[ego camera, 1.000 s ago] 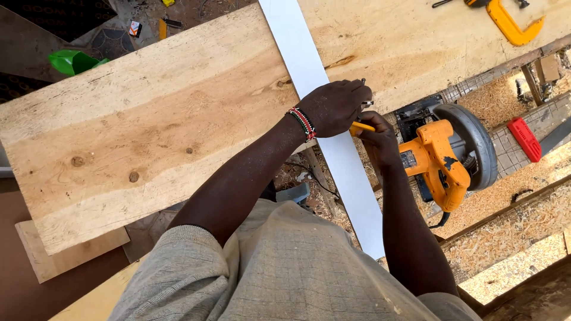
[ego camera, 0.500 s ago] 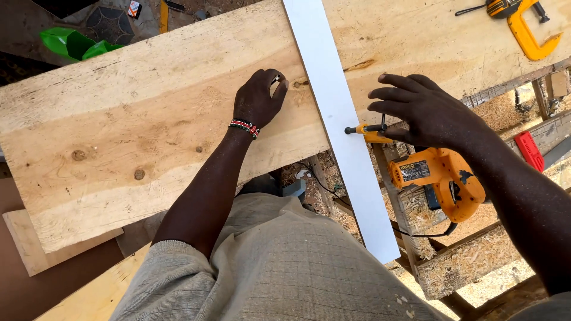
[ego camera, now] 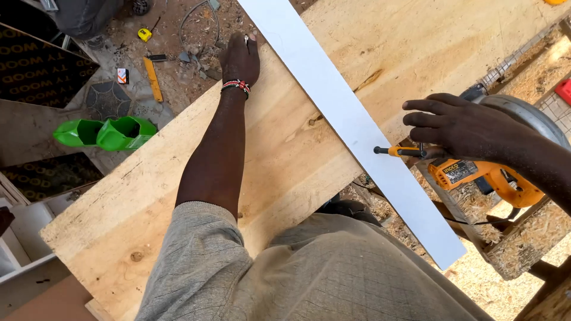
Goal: Measuring, marking, and cutting a wooden board using a circular saw and a clamped guide.
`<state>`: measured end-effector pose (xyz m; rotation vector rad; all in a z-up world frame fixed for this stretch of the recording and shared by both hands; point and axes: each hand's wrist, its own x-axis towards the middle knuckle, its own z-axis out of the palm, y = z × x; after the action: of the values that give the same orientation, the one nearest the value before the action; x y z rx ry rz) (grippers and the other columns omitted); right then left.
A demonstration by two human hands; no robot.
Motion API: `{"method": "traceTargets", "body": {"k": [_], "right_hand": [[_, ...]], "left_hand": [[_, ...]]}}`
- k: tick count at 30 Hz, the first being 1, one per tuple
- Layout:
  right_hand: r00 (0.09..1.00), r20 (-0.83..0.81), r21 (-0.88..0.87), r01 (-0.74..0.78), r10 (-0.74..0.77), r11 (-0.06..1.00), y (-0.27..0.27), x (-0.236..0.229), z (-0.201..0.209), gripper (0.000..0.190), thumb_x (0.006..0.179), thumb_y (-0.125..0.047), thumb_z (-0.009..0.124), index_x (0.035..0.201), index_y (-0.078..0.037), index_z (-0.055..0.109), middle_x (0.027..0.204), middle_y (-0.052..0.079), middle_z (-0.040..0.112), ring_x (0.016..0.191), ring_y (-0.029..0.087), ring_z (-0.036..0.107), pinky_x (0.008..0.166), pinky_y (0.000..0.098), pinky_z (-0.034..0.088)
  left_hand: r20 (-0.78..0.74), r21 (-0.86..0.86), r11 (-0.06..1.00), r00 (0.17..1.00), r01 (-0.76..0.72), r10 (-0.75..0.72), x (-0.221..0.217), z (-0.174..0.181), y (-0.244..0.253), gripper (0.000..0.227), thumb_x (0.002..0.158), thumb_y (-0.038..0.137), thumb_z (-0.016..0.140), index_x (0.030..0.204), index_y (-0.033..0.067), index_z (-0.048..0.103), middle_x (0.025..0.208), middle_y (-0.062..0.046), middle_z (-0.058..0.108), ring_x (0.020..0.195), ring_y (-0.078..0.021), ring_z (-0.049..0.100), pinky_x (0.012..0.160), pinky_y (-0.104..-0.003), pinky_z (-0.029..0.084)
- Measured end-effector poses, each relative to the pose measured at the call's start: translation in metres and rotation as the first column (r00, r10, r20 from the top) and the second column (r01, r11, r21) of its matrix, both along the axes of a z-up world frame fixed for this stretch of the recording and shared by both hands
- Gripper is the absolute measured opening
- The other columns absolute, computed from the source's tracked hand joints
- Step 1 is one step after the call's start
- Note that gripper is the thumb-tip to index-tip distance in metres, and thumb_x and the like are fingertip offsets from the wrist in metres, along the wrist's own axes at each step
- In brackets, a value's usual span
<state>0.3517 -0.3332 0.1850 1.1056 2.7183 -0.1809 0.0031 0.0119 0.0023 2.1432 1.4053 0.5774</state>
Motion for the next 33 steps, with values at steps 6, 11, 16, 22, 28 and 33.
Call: {"method": "traceTargets", "body": {"k": [6, 11, 16, 22, 28, 33], "right_hand": [[0.992, 0.027, -0.026, 0.125, -0.125, 0.992, -0.017, 0.007, -0.016, 0.046, 0.086, -0.052, 0.066, 0.121, -0.023, 0.061, 0.138, 0.002, 0.056, 0.125, 0.029, 0.059, 0.098, 0.0454, 0.055], [0.979, 0.097, -0.004, 0.178, -0.177, 0.984, -0.025, 0.002, -0.022, 0.051, 0.09, -0.06, 0.055, 0.132, -0.031, 0.055, 0.142, -0.001, 0.053, 0.119, 0.025, 0.061, 0.082, 0.041, 0.061], [0.978, 0.022, 0.022, 0.206, -0.206, 0.978, -0.026, 0.002, -0.025, 0.047, 0.095, -0.057, 0.049, 0.127, -0.024, 0.058, 0.125, 0.001, 0.057, 0.093, 0.026, 0.063, 0.081, 0.0424, 0.058], [0.953, -0.076, 0.066, 0.298, -0.293, 0.952, -0.035, -0.002, -0.028, 0.05, 0.097, -0.062, 0.037, 0.117, -0.023, 0.061, 0.117, 0.002, 0.059, 0.092, 0.027, 0.061, 0.084, 0.0426, 0.055], [0.894, -0.055, 0.381, 0.43, -0.444, 0.819, -0.044, -0.037, -0.001, 0.054, 0.094, -0.075, 0.048, 0.089, -0.024, 0.064, 0.1, -0.003, 0.066, 0.097, 0.023, 0.064, 0.109, 0.0401, 0.051], [0.665, -0.113, 0.414, 0.707, -0.738, 0.574, -0.076, -0.092, -0.003, 0.064, 0.103, -0.071, 0.058, 0.068, -0.018, 0.056, 0.066, -0.002, 0.056, 0.078, 0.02, 0.061, 0.111, 0.0386, 0.044]], "left_hand": [[0.063, -0.29, 0.956, 0.998, 0.045, -0.028, 0.015, 0.011, 0.005, 0.054, 0.101, 0.056, 0.024, 0.126, 0.0132, 0.045, 0.109, -0.015, 0.068, 0.088, -0.0395, 0.065, 0.068, -0.054, 0.045], [0.033, -0.397, 0.916, 0.998, 0.061, -0.052, 0.005, -0.024, 0.02, 0.084, 0.099, 0.065, 0.021, 0.155, 0.0039, 0.036, 0.157, -0.022, 0.045, 0.142, -0.0421, 0.045, 0.11, -0.055, 0.038], [0.317, -0.194, 0.975, 0.947, 0.113, -0.047, 0.005, -0.047, 0.03, 0.049, 0.106, 0.055, 0.034, 0.083, 0.0125, 0.044, 0.078, -0.003, 0.045, 0.072, -0.0179, 0.041, 0.067, -0.038, 0.031], [0.279, -0.164, 0.984, 0.96, 0.076, -0.028, 0.006, -0.059, 0.035, 0.046, 0.107, 0.051, 0.038, 0.08, 0.0142, 0.044, 0.073, 0.0, 0.047, 0.07, -0.0166, 0.041, 0.065, -0.037, 0.031], [0.33, -0.112, 0.99, 0.943, 0.083, -0.042, 0.009, -0.06, 0.034, 0.048, 0.107, 0.051, 0.035, 0.08, 0.013, 0.046, 0.072, -0.001, 0.046, 0.066, -0.0165, 0.039, 0.063, -0.037, 0.028], [0.317, -0.129, 0.987, 0.947, 0.098, -0.053, 0.01, -0.046, 0.029, 0.046, 0.106, 0.047, 0.034, 0.085, 0.0117, 0.053, 0.081, -0.005, 0.059, 0.073, -0.0216, 0.05, 0.067, -0.04, 0.036]]}}
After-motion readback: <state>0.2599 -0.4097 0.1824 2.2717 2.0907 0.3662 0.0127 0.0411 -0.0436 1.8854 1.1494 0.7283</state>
